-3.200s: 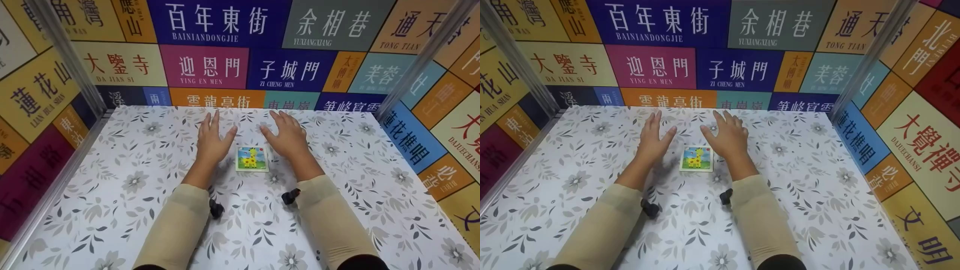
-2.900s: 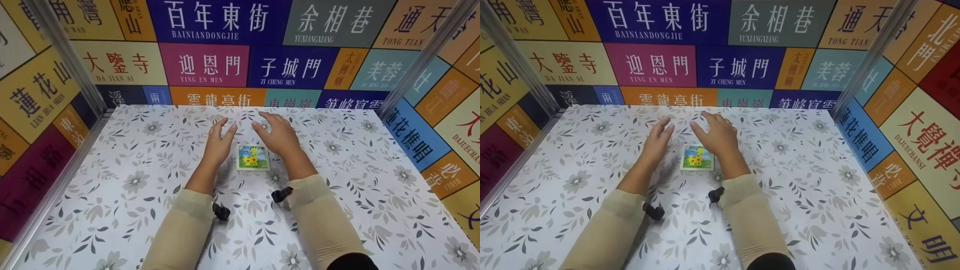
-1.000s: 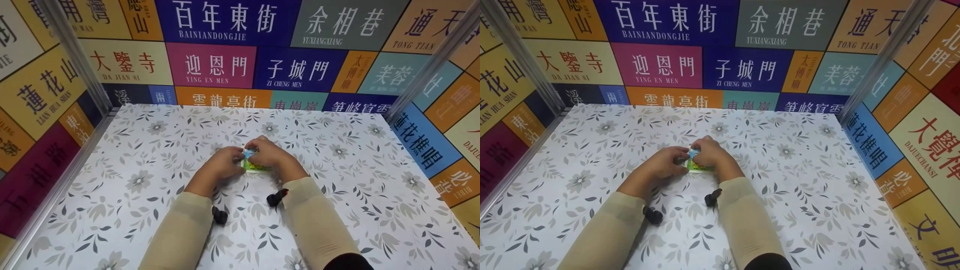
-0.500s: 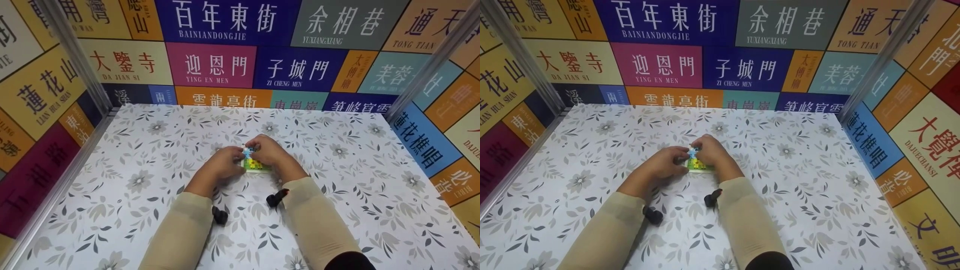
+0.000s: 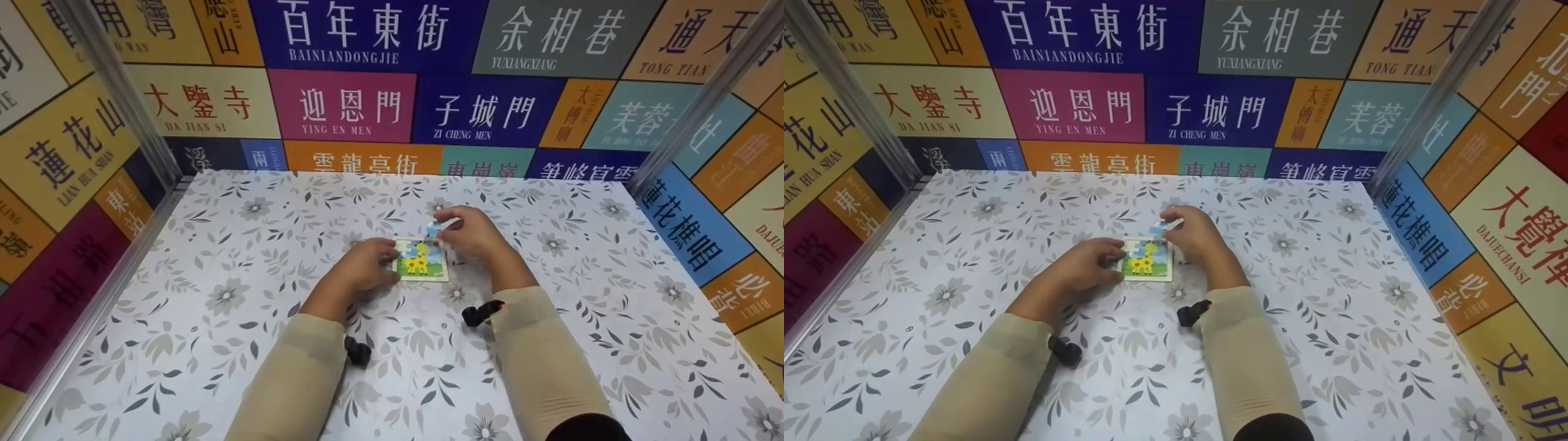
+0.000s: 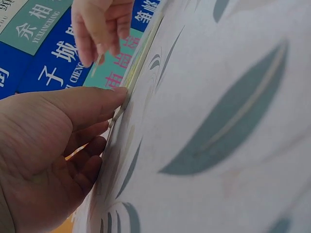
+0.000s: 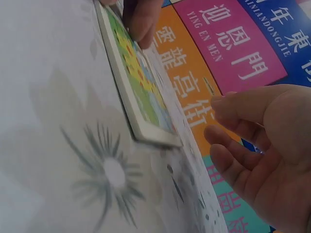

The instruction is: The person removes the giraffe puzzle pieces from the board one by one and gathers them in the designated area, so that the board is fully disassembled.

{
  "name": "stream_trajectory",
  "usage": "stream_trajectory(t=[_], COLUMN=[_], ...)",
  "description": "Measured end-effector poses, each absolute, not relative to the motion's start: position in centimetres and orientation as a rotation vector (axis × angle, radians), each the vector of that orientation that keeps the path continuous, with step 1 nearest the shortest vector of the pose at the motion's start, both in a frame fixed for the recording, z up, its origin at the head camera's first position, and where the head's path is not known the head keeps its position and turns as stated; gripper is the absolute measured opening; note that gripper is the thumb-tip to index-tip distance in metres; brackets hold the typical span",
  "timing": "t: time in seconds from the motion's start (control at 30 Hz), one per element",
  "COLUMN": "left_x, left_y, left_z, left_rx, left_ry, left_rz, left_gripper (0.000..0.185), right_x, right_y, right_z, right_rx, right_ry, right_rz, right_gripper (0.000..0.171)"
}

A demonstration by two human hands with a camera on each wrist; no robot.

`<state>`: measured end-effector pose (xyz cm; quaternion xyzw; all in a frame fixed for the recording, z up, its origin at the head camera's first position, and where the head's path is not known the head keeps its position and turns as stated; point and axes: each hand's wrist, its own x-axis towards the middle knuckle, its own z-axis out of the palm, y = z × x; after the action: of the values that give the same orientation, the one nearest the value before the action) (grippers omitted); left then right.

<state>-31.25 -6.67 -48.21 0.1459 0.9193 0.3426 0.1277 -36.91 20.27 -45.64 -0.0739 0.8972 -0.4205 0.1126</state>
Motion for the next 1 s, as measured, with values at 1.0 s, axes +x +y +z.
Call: stream_trajectory(t=[1.0], left_x=[-31.2], left_y=[-6.9], left_z=[-48.2], left_rx=[0.426], left_ry=[2.660], left_rz=[1.033], left_gripper=[0.047], right_x=[-38.0], right_y=[24.4], right_z=[-48.6], right_rx=[-0.039], right_ry=[2.670], right_rz=[-1.194], right_gripper=[0.039])
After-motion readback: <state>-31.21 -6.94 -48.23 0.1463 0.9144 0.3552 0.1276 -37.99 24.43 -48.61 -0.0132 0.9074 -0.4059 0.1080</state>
